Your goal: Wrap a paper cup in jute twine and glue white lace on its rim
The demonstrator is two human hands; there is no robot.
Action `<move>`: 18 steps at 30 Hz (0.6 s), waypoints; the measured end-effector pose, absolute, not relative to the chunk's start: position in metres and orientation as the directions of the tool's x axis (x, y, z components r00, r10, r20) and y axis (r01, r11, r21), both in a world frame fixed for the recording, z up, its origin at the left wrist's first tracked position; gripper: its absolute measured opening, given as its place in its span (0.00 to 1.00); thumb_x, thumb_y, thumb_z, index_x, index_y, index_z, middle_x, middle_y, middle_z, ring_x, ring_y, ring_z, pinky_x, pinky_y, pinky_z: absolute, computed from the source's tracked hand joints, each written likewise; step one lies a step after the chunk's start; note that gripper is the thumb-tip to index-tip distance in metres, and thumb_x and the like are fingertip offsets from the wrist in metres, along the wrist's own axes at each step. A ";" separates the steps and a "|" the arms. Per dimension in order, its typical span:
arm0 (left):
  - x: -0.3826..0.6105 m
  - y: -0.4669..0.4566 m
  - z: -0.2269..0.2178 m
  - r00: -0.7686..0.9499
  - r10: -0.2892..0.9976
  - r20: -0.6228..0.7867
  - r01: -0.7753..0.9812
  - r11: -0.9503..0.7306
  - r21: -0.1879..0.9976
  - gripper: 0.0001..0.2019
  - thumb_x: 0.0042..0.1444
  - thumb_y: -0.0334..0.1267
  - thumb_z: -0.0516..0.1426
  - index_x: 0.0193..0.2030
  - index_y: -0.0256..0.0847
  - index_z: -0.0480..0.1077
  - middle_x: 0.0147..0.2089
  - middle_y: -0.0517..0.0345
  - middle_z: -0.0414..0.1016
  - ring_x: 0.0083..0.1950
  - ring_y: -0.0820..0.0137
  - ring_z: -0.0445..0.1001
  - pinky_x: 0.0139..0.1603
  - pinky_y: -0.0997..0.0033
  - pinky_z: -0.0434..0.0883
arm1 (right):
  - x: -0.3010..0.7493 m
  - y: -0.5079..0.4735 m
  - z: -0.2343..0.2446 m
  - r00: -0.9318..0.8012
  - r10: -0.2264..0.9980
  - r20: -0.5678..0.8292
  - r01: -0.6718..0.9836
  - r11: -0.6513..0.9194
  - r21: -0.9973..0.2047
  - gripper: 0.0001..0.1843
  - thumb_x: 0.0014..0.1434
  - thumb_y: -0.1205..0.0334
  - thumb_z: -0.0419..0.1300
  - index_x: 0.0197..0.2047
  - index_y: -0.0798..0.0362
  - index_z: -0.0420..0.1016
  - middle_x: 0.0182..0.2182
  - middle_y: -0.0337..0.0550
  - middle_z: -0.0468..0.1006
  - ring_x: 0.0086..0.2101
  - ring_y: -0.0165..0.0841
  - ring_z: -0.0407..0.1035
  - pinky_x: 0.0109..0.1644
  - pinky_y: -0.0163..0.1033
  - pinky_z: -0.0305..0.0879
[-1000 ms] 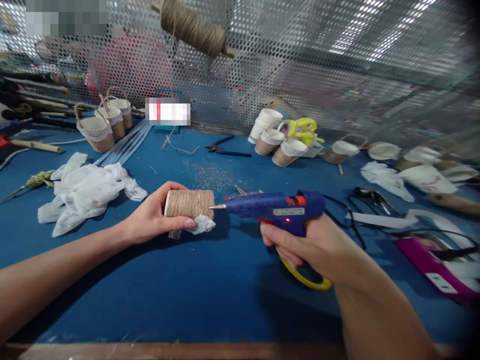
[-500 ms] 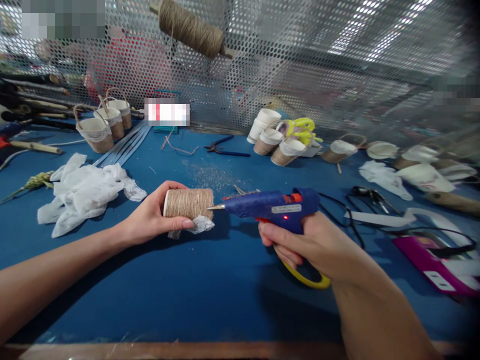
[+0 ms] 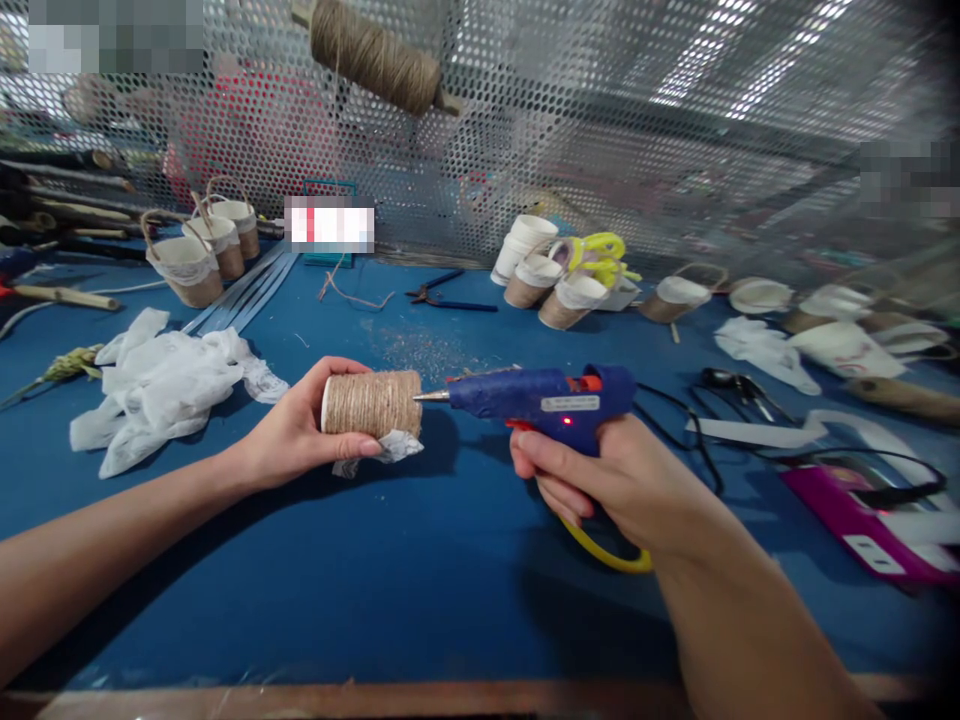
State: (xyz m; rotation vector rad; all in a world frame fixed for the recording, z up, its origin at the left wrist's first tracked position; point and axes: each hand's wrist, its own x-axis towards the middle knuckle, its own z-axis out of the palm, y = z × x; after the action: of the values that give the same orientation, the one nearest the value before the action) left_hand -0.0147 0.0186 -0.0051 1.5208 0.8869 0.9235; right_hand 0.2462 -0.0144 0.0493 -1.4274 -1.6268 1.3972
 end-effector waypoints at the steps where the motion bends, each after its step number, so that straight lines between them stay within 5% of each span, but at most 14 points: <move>1: -0.015 0.019 -0.006 0.421 0.902 0.092 0.060 -0.129 0.990 0.27 0.41 0.38 0.65 0.46 0.40 0.56 0.36 0.59 0.66 0.31 0.75 0.65 0.27 0.78 0.67 | 0.246 -0.015 0.049 -0.274 0.938 -0.212 0.347 -0.109 -0.932 0.18 0.52 0.48 0.59 0.23 0.55 0.67 0.08 0.28 0.57 0.11 0.21 0.53 0.15 0.30 0.55; 18: -0.014 0.018 -0.007 0.427 0.898 0.108 0.098 -0.164 0.982 0.29 0.41 0.40 0.65 0.47 0.41 0.56 0.37 0.58 0.66 0.31 0.75 0.66 0.27 0.77 0.67 | 0.246 -0.013 0.047 -0.293 0.938 -0.184 0.343 -0.077 -0.936 0.17 0.54 0.50 0.59 0.24 0.54 0.67 0.09 0.29 0.58 0.10 0.22 0.54 0.14 0.30 0.57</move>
State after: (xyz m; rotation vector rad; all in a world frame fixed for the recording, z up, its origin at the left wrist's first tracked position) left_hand -0.0144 0.0178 -0.0065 1.5815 0.9004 0.9109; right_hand 0.2459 -0.0133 0.0471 -1.3899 -1.6438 1.3810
